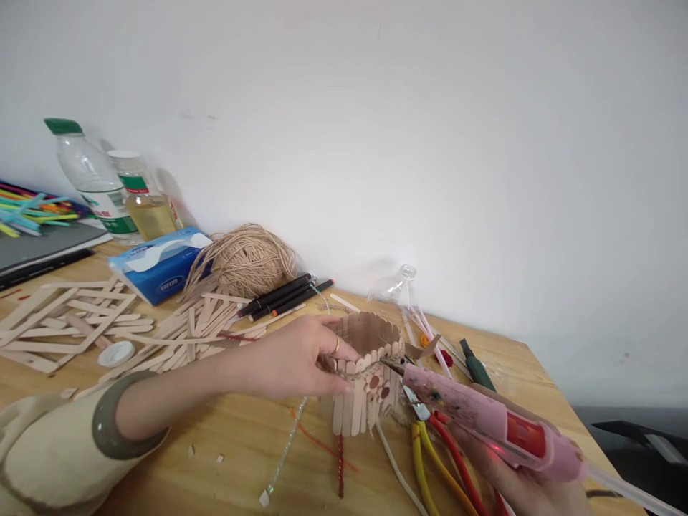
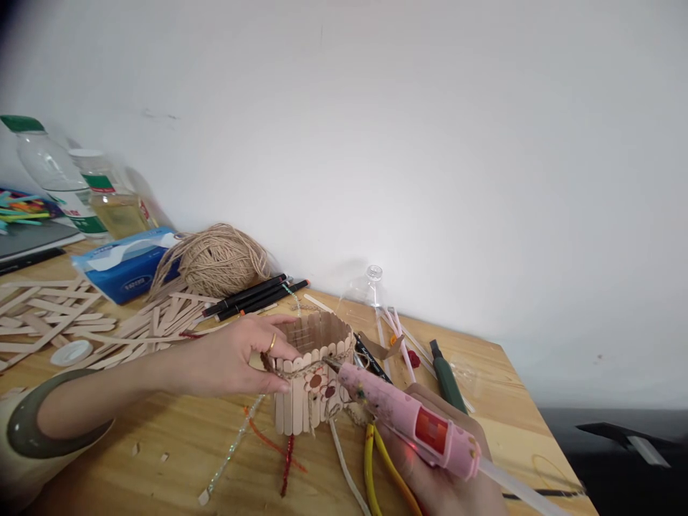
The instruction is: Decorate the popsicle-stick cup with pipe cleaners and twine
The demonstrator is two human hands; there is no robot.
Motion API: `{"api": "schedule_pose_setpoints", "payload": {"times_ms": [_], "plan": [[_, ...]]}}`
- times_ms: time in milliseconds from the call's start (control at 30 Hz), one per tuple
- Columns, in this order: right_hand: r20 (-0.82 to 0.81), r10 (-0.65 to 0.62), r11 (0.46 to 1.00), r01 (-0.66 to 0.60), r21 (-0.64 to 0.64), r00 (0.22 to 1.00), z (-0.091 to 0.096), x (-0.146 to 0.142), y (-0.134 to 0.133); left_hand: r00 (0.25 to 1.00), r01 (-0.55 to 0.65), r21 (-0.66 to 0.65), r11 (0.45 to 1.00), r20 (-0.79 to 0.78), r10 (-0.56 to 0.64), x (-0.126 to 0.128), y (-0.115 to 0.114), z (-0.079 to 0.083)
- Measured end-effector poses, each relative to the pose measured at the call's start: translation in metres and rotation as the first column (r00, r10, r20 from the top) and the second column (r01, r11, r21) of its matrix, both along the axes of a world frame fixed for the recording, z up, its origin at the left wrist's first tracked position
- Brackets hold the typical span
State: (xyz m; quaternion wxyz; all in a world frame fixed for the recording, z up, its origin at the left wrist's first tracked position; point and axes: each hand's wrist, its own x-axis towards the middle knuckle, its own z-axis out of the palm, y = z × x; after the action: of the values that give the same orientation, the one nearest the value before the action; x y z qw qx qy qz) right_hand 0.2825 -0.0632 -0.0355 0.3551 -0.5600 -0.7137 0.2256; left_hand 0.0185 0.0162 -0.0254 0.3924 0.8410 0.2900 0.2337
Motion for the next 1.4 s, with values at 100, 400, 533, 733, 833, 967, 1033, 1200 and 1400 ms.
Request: {"api": "schedule_pose_setpoints", "payload": {"times_ms": [100,400,533,733,833,967,1033,1200,1400], "plan": [[-0.01,-0.025,1.0,0.025,-0.007,1.0,0.001,0.0,0.0,0.999,0.036,0.03,0.999,-0.04,-0.035,0.0,0.001,0.001],[0.006,-0.109,0.994,0.109,0.015,0.994,0.005,-0.004,-0.001,0.997,0.036,0.033,0.999,-0.065,-0.034,-0.002,0.002,0.0],[0.037,-0.093,0.995,0.092,0.026,0.995,0.004,-0.001,0.0,0.995,0.001,-0.002,1.0,-0.104,-0.001,-0.002,0.002,-0.001],[0.091,-0.065,0.994,0.056,0.091,0.994,0.002,0.003,0.001,0.994,0.028,0.006,1.0,-0.107,-0.027,-0.002,0.004,-0.003],[0.122,0.009,0.999,-0.013,0.03,0.992,0.0,0.0,0.001,0.997,0.04,0.02,0.999,-0.074,-0.038,-0.002,0.003,-0.003],[0.066,0.058,0.998,-0.057,-0.014,0.996,0.005,-0.013,-0.001,0.997,0.048,0.025,0.999,-0.061,-0.047,0.0,0.001,-0.003],[0.044,0.041,0.999,-0.04,-0.025,0.998,0.009,-0.019,-0.003,0.996,0.053,0.024,0.998,-0.073,-0.051,0.0,0.001,-0.003],[0.081,0.049,0.999,-0.049,-0.003,0.995,0.008,-0.015,-0.003,0.996,0.055,0.025,0.998,-0.078,-0.052,0.0,0.001,-0.002],[0.105,0.049,0.998,-0.052,0.023,0.993,-0.003,0.004,0.001,0.997,0.045,0.038,0.998,-0.071,-0.043,-0.002,0.001,0.001]]}}
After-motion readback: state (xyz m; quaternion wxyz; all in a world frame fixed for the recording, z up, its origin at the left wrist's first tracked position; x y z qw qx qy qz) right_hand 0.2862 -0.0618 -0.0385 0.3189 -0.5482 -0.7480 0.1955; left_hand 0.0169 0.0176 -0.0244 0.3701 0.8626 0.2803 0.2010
